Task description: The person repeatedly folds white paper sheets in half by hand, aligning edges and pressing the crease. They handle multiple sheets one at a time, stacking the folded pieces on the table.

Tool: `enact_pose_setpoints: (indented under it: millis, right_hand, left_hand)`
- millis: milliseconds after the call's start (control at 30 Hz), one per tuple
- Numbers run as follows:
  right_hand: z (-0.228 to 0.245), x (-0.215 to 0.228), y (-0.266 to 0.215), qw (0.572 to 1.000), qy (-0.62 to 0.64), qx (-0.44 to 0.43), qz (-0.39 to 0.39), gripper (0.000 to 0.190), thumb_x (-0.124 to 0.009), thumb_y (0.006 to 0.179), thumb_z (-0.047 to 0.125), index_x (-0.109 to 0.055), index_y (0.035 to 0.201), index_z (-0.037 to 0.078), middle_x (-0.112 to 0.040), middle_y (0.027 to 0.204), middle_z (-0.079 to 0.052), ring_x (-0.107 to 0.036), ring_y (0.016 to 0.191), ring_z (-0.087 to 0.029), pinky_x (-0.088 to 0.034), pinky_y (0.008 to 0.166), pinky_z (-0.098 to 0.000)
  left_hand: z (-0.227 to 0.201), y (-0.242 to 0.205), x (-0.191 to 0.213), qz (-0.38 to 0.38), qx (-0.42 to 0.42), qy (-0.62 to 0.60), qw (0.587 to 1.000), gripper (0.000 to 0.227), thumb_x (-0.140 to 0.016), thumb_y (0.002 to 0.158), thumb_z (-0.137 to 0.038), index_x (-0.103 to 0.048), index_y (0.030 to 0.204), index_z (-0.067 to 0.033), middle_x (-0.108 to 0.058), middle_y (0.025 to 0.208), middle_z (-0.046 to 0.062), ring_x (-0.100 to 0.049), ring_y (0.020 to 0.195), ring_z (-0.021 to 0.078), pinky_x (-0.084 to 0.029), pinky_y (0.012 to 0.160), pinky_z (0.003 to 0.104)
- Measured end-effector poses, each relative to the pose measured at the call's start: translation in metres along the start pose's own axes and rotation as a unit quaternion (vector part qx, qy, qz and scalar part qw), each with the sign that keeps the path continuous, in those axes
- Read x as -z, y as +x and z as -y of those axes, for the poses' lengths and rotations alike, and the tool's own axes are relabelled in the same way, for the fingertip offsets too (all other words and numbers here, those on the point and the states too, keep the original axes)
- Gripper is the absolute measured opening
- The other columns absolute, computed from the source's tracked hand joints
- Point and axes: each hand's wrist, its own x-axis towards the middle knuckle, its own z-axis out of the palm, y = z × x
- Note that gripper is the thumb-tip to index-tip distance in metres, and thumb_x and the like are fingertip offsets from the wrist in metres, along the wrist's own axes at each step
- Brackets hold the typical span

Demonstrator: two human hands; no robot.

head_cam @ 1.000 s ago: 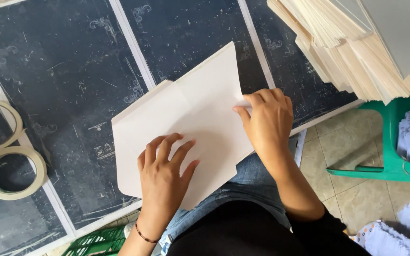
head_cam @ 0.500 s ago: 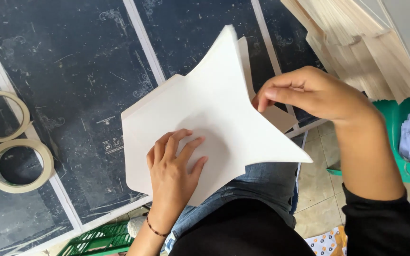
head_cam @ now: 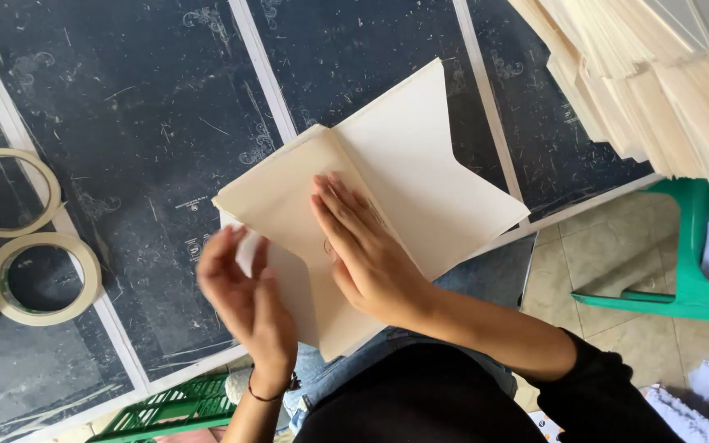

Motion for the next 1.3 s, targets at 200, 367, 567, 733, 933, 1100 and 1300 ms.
enact_pose_setpoints:
  millis: [200, 367, 567, 733, 933, 1100, 1300]
  right_hand:
    - [-0.027, -0.013, -0.005, 0.994, 0.11, 0.016, -0.016, 0.057, -0.046, 0.118, -0.001, -0.025, 0.172, -0.001, -0.022, 0.183, -0.02, -0.019, 0.174, -0.044, -0.022, 0.148, -0.0579]
    - [-0.049, 0.065, -0.016, 0.992, -0.025, -0.079, -0.095, 0.038, -0.063, 0.103, -0.006, -0.066, 0.14, 0.0, -0.064, 0.144, -0.02, -0.06, 0.136, -0.037, -0.052, 0.115, -0.0468]
    - [-0.089, 0.079, -0.045, 0.926, -0.281, -0.216, -0.132, 0.047, -0.099, 0.084, 0.032, -0.079, 0.119, 0.008, -0.075, 0.115, -0.01, -0.063, 0.112, -0.037, -0.05, 0.096, -0.0493]
    - [-0.088, 0.08, -0.042, 0.918, -0.314, -0.212, -0.118, 0.047, -0.102, 0.08, 0.035, -0.079, 0.115, 0.012, -0.074, 0.113, -0.004, -0.063, 0.11, -0.035, -0.048, 0.084, -0.049]
    - [-0.074, 0.113, -0.024, 0.89, -0.4, -0.211, -0.056, 0.056, -0.1, 0.076, 0.056, -0.075, 0.104, 0.016, -0.074, 0.107, -0.005, -0.064, 0.105, -0.032, -0.043, 0.085, -0.0457]
    - [-0.035, 0.213, 0.013, 0.937, 0.037, -0.313, 0.154, 0.035, -0.055, 0.113, 0.025, -0.09, 0.113, 0.018, -0.058, 0.054, 0.002, -0.029, 0.042, -0.01, -0.022, 0.046, -0.0313]
    - [-0.029, 0.126, 0.018, 0.934, 0.247, -0.256, -0.018, 0.024, -0.053, 0.112, 0.018, -0.057, 0.132, 0.005, -0.068, 0.12, -0.008, -0.067, 0.111, -0.017, -0.054, 0.094, -0.0288]
  left_hand:
    - [-0.023, 0.007, -0.014, 0.303, -0.041, 0.302, 0.903, 0.048, -0.048, 0.114, -0.011, -0.043, 0.159, 0.0057, -0.045, 0.164, 0.025, -0.049, 0.156, 0.0397, -0.047, 0.128, 0.047]
    - [-0.012, 0.006, -0.025, 0.315, -0.219, 0.573, 0.724, 0.065, -0.073, 0.101, -0.04, -0.052, 0.158, -0.0163, -0.057, 0.162, 0.008, -0.06, 0.139, 0.0262, -0.047, 0.116, 0.044]
    - [-0.007, 0.008, -0.029, 0.309, -0.264, 0.638, 0.654, 0.058, -0.07, 0.102, -0.051, -0.056, 0.158, -0.0452, -0.045, 0.172, -0.013, -0.057, 0.13, 0.0239, -0.044, 0.101, 0.05]
    - [-0.02, 0.002, -0.017, 0.32, -0.235, 0.633, 0.664, 0.053, -0.062, 0.107, -0.051, -0.057, 0.159, -0.044, -0.047, 0.173, -0.012, -0.051, 0.138, 0.0284, -0.032, 0.109, 0.049]
    - [-0.02, -0.007, -0.001, 0.283, -0.241, 0.672, 0.64, 0.051, -0.06, 0.109, -0.055, -0.056, 0.159, -0.0459, -0.047, 0.173, -0.012, -0.057, 0.132, 0.0242, -0.033, 0.105, 0.047]
    - [-0.017, -0.007, 0.0, 0.296, -0.215, 0.644, 0.672, 0.053, -0.062, 0.107, -0.049, -0.056, 0.159, -0.0444, -0.045, 0.174, -0.011, -0.053, 0.137, 0.0236, -0.034, 0.104, 0.047]
    - [-0.015, -0.009, 0.0, 0.289, -0.207, 0.643, 0.679, 0.052, -0.061, 0.105, -0.05, -0.058, 0.157, -0.0441, -0.047, 0.172, -0.011, -0.053, 0.133, 0.0245, -0.038, 0.103, 0.049]
